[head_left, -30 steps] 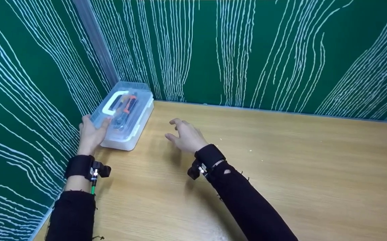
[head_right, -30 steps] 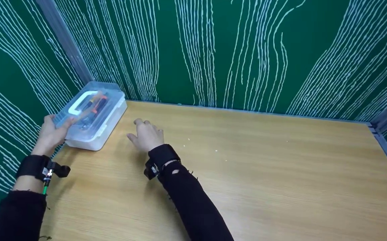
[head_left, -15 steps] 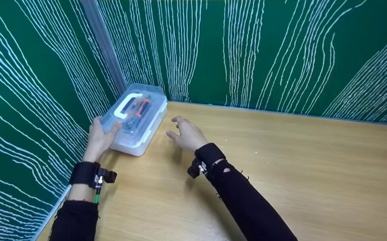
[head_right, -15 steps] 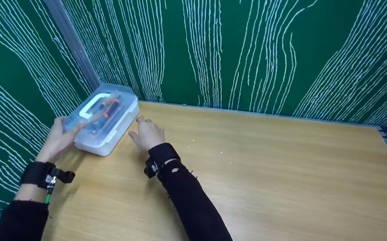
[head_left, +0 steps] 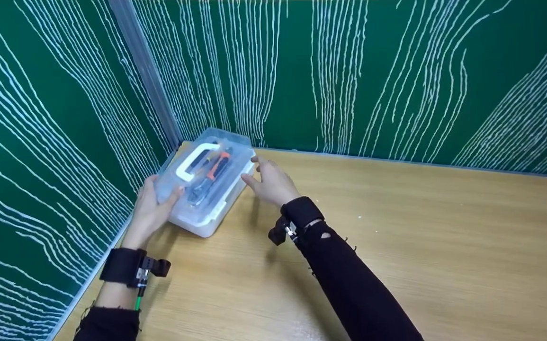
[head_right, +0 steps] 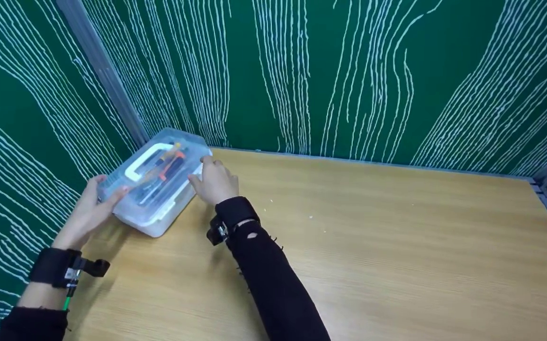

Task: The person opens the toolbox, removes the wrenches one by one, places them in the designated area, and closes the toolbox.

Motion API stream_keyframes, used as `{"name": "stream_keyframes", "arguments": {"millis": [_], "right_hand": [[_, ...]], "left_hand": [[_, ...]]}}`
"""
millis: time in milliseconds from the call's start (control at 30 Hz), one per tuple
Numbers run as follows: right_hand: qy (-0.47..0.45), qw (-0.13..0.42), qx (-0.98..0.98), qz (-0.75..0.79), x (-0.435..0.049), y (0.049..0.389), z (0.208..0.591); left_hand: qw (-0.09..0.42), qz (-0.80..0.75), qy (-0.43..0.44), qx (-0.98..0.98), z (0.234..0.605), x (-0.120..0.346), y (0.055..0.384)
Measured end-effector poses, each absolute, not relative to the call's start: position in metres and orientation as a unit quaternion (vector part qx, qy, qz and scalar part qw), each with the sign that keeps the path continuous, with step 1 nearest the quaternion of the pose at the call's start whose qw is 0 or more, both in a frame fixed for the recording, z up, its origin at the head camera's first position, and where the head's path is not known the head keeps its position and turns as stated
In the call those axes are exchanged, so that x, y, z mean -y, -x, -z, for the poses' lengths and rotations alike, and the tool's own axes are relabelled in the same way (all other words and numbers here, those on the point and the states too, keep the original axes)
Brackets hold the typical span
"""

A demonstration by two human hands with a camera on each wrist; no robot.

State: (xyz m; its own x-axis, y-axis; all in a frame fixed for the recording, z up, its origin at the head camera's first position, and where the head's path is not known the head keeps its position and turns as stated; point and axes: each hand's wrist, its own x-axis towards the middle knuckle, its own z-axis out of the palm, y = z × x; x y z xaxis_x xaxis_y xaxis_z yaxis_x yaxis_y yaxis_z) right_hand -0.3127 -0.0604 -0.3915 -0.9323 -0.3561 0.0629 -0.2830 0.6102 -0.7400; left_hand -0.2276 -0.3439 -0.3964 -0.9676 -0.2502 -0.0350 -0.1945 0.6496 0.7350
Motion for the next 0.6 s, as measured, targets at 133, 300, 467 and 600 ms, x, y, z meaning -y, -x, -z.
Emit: {"name": "stream_keyframes", "arguments": {"millis": [133, 300, 467, 600], "right_hand": [[0.182, 0.030, -0.898, 0.400, 0.056, 0.316, 0.393], [0.160, 0.030, -0.902, 0.400, 0.051, 0.319, 0.395], [0.145, 0.025, -0.906, 0.397, 0.045, 0.325, 0.396], [0.129, 0.029, -0.907, 0.399, 0.043, 0.329, 0.396]], "left_hand": [[0.029, 0.408, -0.114, 0.905, 0.397, 0.336, 0.223], [0.025, 0.418, -0.102, 0.902, 0.399, 0.329, 0.216], [0.019, 0.424, -0.100, 0.900, 0.400, 0.324, 0.212], [0.014, 0.422, -0.101, 0.901, 0.400, 0.320, 0.209]]}}
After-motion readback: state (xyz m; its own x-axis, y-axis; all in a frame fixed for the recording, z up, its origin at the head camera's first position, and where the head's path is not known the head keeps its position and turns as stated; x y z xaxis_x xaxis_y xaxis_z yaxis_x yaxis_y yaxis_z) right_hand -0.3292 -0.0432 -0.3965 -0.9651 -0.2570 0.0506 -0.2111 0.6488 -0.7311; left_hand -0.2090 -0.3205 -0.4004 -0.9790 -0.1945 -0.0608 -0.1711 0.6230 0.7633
